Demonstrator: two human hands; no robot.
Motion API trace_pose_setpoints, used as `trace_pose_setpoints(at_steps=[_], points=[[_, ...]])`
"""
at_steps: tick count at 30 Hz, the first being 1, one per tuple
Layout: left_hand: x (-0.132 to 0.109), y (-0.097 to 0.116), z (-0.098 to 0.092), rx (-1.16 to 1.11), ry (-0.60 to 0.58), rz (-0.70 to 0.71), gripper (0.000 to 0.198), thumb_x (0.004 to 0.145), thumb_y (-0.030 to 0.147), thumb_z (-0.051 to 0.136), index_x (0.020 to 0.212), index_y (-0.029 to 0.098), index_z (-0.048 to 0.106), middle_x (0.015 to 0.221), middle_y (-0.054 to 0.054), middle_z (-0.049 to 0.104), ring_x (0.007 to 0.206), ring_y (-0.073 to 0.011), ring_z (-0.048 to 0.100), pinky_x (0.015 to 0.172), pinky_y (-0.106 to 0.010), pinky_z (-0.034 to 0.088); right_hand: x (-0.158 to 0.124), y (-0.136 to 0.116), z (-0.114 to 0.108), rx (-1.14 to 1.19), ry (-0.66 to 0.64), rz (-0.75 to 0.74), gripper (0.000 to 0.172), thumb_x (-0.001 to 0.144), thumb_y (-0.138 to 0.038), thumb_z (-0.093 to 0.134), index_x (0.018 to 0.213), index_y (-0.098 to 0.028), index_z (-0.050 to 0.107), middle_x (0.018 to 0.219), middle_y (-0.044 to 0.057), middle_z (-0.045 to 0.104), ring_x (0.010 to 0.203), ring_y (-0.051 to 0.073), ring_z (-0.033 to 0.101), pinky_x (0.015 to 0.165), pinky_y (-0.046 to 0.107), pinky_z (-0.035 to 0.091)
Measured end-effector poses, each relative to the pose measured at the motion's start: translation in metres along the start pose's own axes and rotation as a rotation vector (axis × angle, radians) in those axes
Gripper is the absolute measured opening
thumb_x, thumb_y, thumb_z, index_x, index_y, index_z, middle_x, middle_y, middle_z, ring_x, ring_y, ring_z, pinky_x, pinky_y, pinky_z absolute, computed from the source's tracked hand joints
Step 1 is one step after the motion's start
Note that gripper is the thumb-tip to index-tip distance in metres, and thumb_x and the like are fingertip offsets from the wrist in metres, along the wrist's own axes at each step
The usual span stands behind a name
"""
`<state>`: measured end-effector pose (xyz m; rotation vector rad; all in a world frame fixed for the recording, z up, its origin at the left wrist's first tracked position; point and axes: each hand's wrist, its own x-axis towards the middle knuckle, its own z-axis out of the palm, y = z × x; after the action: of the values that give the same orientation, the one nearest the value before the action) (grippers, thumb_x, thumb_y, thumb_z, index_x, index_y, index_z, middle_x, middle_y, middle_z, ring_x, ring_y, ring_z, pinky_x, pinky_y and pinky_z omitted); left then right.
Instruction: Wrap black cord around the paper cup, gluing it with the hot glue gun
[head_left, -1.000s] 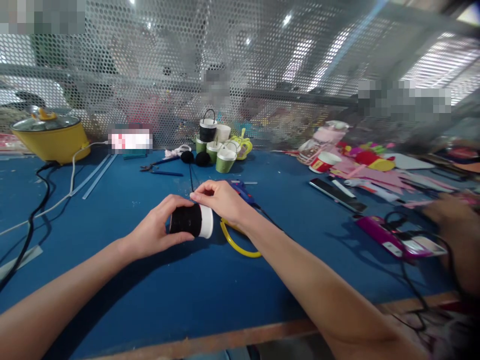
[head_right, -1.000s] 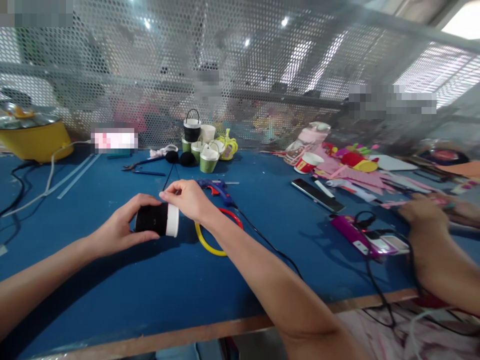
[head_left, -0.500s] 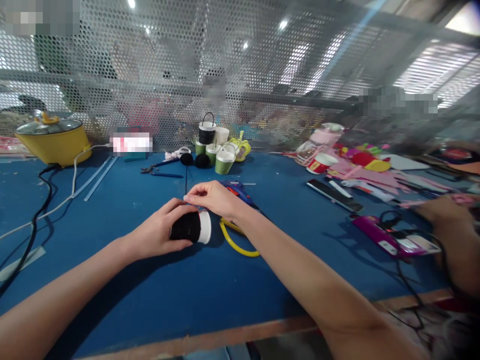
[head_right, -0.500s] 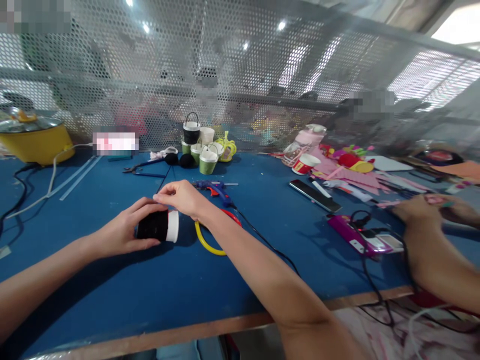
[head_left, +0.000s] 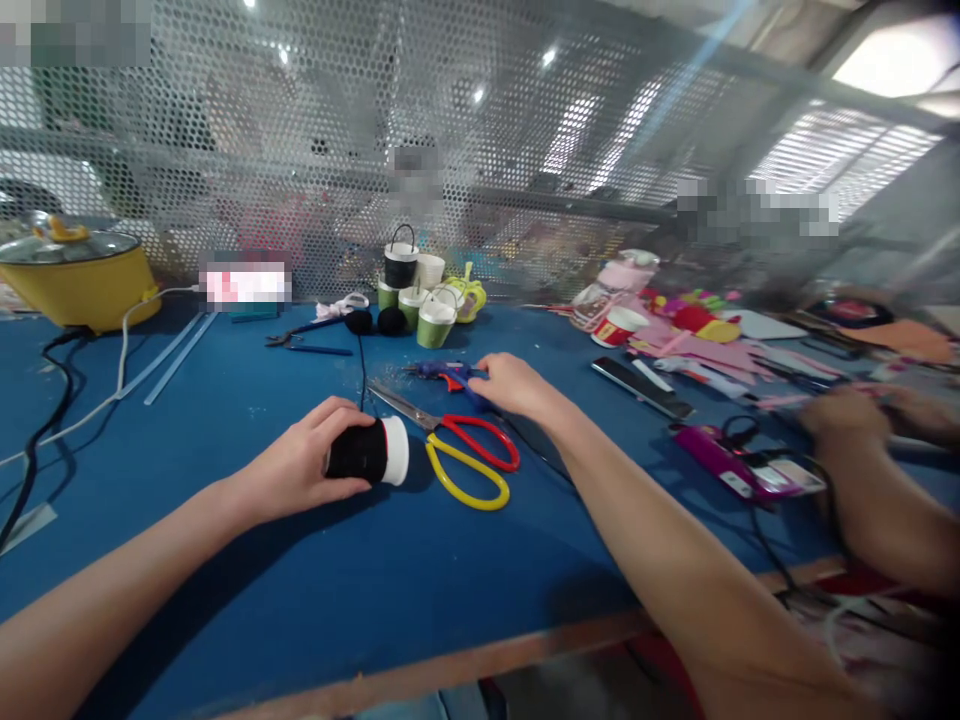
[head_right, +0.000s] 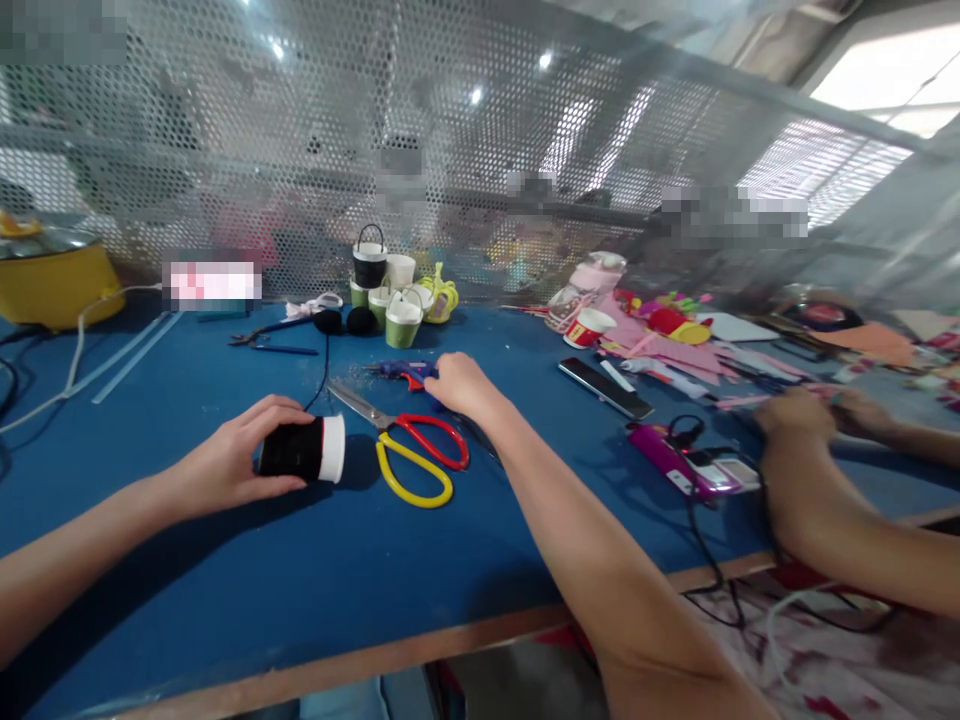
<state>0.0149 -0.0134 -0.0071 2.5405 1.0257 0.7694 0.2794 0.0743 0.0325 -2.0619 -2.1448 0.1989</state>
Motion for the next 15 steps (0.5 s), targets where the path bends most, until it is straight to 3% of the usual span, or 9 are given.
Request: trace_pose_setpoints(at_steps=[4, 8, 12, 15], points=[[-0.001, -0.002, 0.002, 0.000, 0.001, -0.007, 0.045, 0.073, 0.031, 0.062, 0.111, 0.019, 0.042, 0.110, -0.010, 0.050, 0.102, -0.0230, 0.050, 0.085, -0.037, 0.045, 0.007, 0.010, 0.016, 0.010, -0.073, 0.064, 0.003, 0.060, -0.015, 0.061, 0.062, -0.013, 0.062, 0.070, 0.011, 0.066, 0.074, 0.023, 0.062, 0.060, 0.025, 0.040], [-0.002, -0.004, 0.000, 0.007, -0.002, -0.017, 0.045, 0.073, 0.031, 0.062, 0.112, 0.020, 0.042, 0.112, -0.010, 0.051, 0.104, -0.0236, 0.050, 0.086, -0.040, 0.044, 0.006, 0.008, 0.026, 0.139, -0.014, 0.086, 0.011, 0.064, -0.017, 0.058, 0.074, -0.014, 0.061, 0.071, 0.008, 0.066, 0.074, 0.021, 0.061, 0.061, 0.025, 0.042], [-0.001, -0.006, -0.003, 0.013, -0.010, -0.016, 0.045, 0.073, 0.032, 0.062, 0.112, 0.020, 0.042, 0.114, -0.011, 0.051, 0.106, -0.0245, 0.049, 0.087, -0.041, 0.043, -0.010, 0.006, 0.013, 0.344, 0.035, 0.052, 0.032, 0.072, -0.017, 0.051, 0.104, -0.011, 0.050, 0.078, 0.007, 0.065, 0.064, 0.013, 0.060, 0.056, 0.022, 0.045], [-0.001, -0.007, -0.005, 0.026, -0.016, -0.004, 0.046, 0.073, 0.033, 0.062, 0.112, 0.020, 0.042, 0.115, -0.011, 0.050, 0.108, -0.0247, 0.048, 0.088, -0.041, 0.042, -0.027, 0.001, -0.003, 0.582, 0.000, -0.050, 0.028, 0.070, -0.019, 0.056, 0.097, -0.012, 0.052, 0.076, 0.005, 0.063, 0.063, 0.012, 0.058, 0.057, 0.022, 0.046]])
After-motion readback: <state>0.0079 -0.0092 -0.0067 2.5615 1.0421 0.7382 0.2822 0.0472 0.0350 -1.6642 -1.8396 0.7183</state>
